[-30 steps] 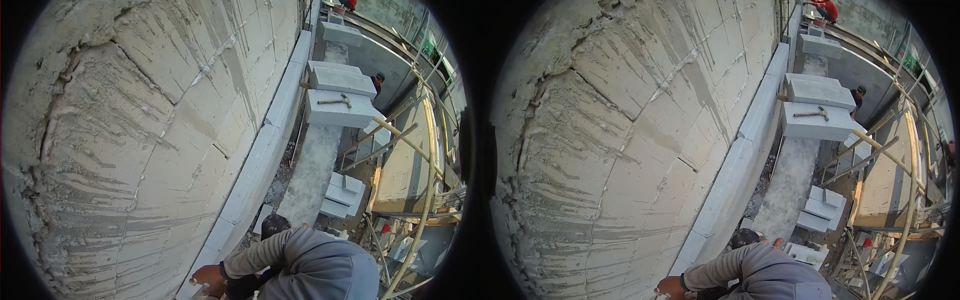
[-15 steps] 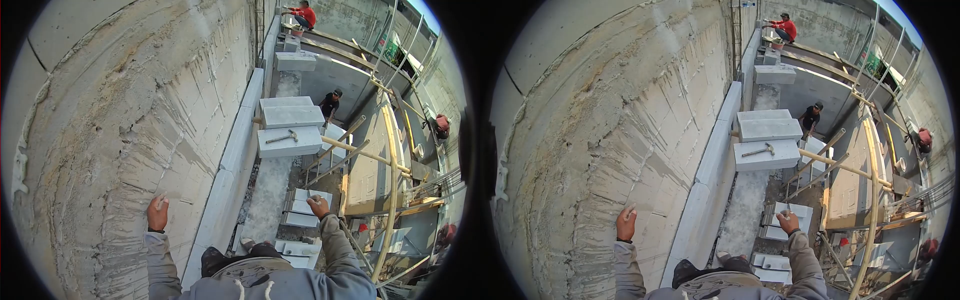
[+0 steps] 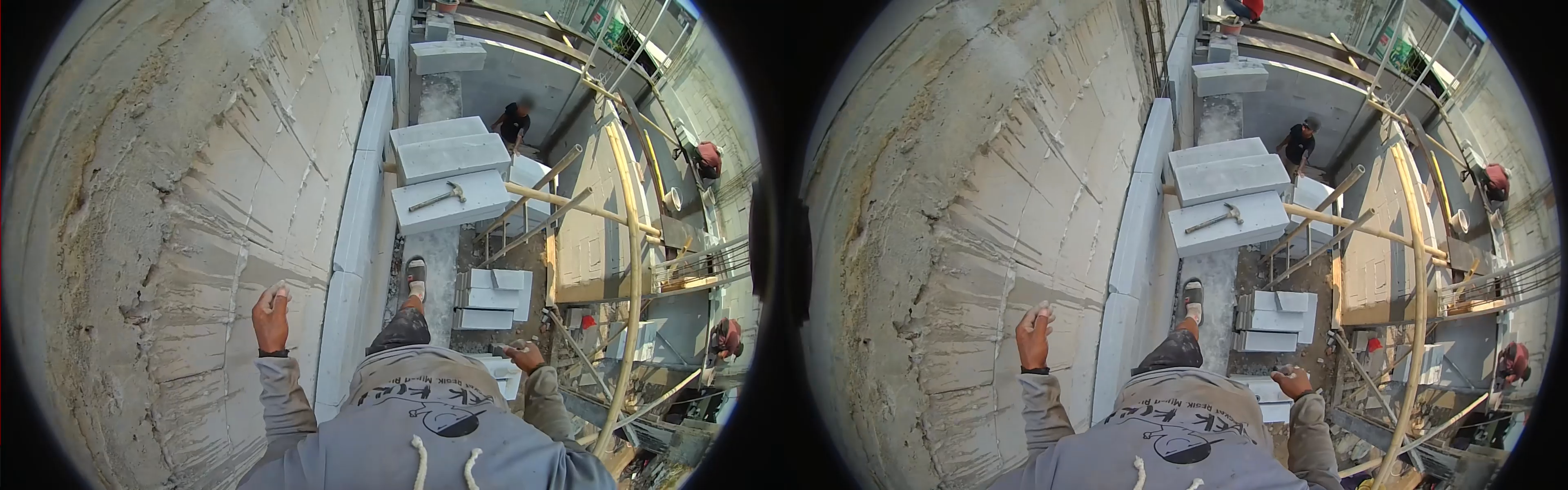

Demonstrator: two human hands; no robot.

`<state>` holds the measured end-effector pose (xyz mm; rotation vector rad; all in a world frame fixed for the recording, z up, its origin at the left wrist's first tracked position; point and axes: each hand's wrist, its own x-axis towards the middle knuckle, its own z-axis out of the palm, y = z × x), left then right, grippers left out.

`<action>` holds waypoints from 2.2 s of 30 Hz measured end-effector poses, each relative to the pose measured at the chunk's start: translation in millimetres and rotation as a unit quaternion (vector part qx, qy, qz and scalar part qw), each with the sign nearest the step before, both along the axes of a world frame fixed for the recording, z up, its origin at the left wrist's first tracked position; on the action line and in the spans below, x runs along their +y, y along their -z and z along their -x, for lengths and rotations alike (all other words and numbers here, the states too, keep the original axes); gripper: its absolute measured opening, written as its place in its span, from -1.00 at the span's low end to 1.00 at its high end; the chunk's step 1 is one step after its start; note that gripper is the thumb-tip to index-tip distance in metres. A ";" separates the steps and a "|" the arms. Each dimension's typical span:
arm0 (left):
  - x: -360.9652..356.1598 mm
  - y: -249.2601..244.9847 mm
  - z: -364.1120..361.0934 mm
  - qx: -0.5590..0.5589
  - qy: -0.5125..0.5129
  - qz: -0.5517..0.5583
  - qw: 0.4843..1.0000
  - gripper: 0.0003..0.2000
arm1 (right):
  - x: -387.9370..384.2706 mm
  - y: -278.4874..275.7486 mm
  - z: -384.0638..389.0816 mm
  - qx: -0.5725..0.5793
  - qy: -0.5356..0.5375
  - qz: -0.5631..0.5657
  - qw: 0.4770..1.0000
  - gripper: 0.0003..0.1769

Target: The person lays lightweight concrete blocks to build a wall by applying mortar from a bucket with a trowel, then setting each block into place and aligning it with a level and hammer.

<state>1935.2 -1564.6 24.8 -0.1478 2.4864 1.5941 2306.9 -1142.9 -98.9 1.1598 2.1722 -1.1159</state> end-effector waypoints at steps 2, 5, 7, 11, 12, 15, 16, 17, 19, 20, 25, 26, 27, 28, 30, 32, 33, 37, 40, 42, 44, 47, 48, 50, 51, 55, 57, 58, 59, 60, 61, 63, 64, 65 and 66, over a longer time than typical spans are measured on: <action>52.3 11.7 55.7 0.075 0.082 -0.029 0.993 -0.62 | 38.5 -16.1 76.1 0.061 -0.045 -0.066 0.995 -0.58; 127.3 4.2 139.5 0.127 0.102 -0.002 0.987 -0.65 | 99.7 -43.5 213.2 0.159 -0.066 -0.133 0.976 -0.54; 158.4 3.6 191.8 0.166 0.108 0.038 0.979 -0.69 | 139.7 -69.8 287.1 0.193 -0.076 -0.090 0.974 -0.55; 158.7 24.4 279.4 0.238 -0.143 0.065 0.958 -0.73 | 253.5 -17.1 268.4 0.132 0.050 -0.124 0.982 -0.58; 160.7 28.3 281.2 0.247 -0.162 0.054 0.954 -0.73 | 266.1 -23.6 241.4 0.062 0.037 -0.200 0.977 -0.60; 179.1 24.6 275.6 0.256 -0.227 0.071 0.937 -0.74 | 309.3 48.9 103.6 -0.262 0.240 -0.122 0.927 -0.53; 187.5 18.8 272.5 0.256 -0.233 0.066 0.936 -0.74 | 307.4 55.1 74.9 -0.337 0.241 -0.099 0.905 -0.51; 195.3 10.5 273.1 0.244 -0.237 0.174 0.924 -0.74 | 298.1 50.0 68.3 -0.387 0.214 -0.064 0.895 -0.49; 221.8 -4.1 286.6 0.217 -0.207 0.275 0.913 -0.77 | 286.6 39.0 90.6 -0.430 0.145 -0.007 0.891 -0.45; 238.7 -12.2 297.0 0.219 -0.208 0.273 0.913 -0.77 | 289.1 34.5 117.4 -0.425 0.106 -0.006 0.899 -0.43; 354.3 -61.6 395.2 0.280 0.022 0.071 0.957 -0.79 | 378.8 14.1 315.8 -0.025 0.049 -0.112 0.992 -0.68; 372.6 -69.3 416.4 0.310 0.035 0.065 0.948 -0.79 | 385.1 -31.3 387.1 0.054 0.084 -0.036 0.994 -0.72; 384.7 -68.9 433.3 0.322 0.024 0.064 0.944 -0.79 | 391.4 -76.7 458.4 0.126 0.120 0.048 0.983 -0.77; 398.5 -68.7 455.5 0.333 0.003 0.042 0.942 -0.79 | 408.9 -104.3 519.5 0.125 -0.014 0.067 0.990 -0.77; 426.5 -64.1 504.5 0.333 -0.011 0.073 0.940 -0.79 | 431.5 -124.1 626.4 0.121 -0.181 0.170 0.961 -0.81; 445.9 -47.0 547.4 0.297 -0.012 0.157 0.942 -0.77 | 452.4 -132.8 727.9 0.064 -0.376 0.282 0.880 -0.87; 457.8 -42.5 569.9 0.273 -0.009 0.192 0.943 -0.77 | 466.9 -112.1 767.0 0.055 -0.470 0.302 0.828 -0.85; 497.9 -39.9 654.6 0.186 -0.078 0.274 0.941 -0.72 | 539.8 -91.1 940.2 -0.096 -0.677 0.299 0.666 -0.78; 522.5 -57.7 697.6 0.005 -0.262 0.185 0.947 -0.64 | 687.5 -200.4 1132.7 0.163 -0.583 -0.152 0.781 -0.72; 514.8 -59.8 692.7 0.007 -0.255 0.209 0.944 -0.59 | 808.5 -322.7 1218.6 0.418 -0.187 -0.275 0.845 -0.81; 524.7 -52.4 683.2 0.027 -0.267 0.199 0.943 -0.55 | 811.0 -437.7 1242.7 0.713 -0.025 -0.023 0.701 -0.85; 517.9 -36.6 679.6 0.065 -0.269 0.394 0.877 -0.51 | 772.8 -491.4 1239.0 0.726 -0.101 -0.085 0.675 -0.81; 531.5 -36.0 687.8 0.068 -0.284 0.376 0.880 -0.51 | 762.5 -492.0 1230.5 0.687 -0.152 -0.215 0.677 -0.80; 553.7 -43.3 693.9 0.006 -0.375 0.359 0.855 -0.47 | 767.5 -480.7 1229.9 0.671 -0.126 -0.153 0.715 -0.85; 556.2 -30.1 696.7 0.009 -0.385 0.352 0.853 -0.47 | 775.7 -469.8 1231.3 0.655 -0.105 -0.137 0.736 -0.84; 573.3 1.4 727.7 0.024 -0.513 0.440 0.736 -0.42 | 813.2 -405.2 1247.0 0.589 -0.015 -0.035 0.807 -0.83; 586.2 -0.4 748.6 -0.052 -0.565 0.409 0.715 -0.36 | 836.4 -374.7 1264.4 0.570 -0.010 0.010 0.822 -0.81; 589.3 2.8 763.5 -0.105 -0.599 0.412 0.678 -0.41 | 848.4 -364.5 1276.0 0.568 -0.007 0.012 0.823 -0.81; 583.9 10.3 776.5 -0.129 -0.614 0.415 0.658 -0.43 | 862.2 -354.0 1289.9 0.556 -0.017 0.023 0.831 -0.80; 578.5 17.9 789.5 -0.153 -0.629 0.417 0.638 -0.44 | 877.9 -344.6 1305.7 0.545 -0.028 0.033 0.837 -0.79; 561.0 33.0 793.0 -0.218 -0.570 0.465 0.641 -0.53 | 894.6 -339.0 1321.7 0.520 -0.026 0.036 0.853 -0.77; 531.1 53.1 802.7 -0.303 -0.492 0.524 0.626 -0.61 | 942.3 -316.4 1364.2 0.502 -0.019 0.044 0.863 -0.77; 532.9 49.2 806.9 -0.307 -0.499 0.526 0.616 -0.62 | 968.2 -299.3 1386.1 0.475 -0.014 0.055 0.878 -0.76; 538.7 43.7 810.3 -0.309 -0.509 0.527 0.607 -0.62 | 999.5 -277.5 1410.0 0.460 -0.009 0.048 0.887 -0.75; 549.2 41.6 811.5 -0.313 -0.519 0.522 0.599 -0.63 | 1031.4 -253.9 1431.8 0.428 0.016 0.058 0.902 -0.74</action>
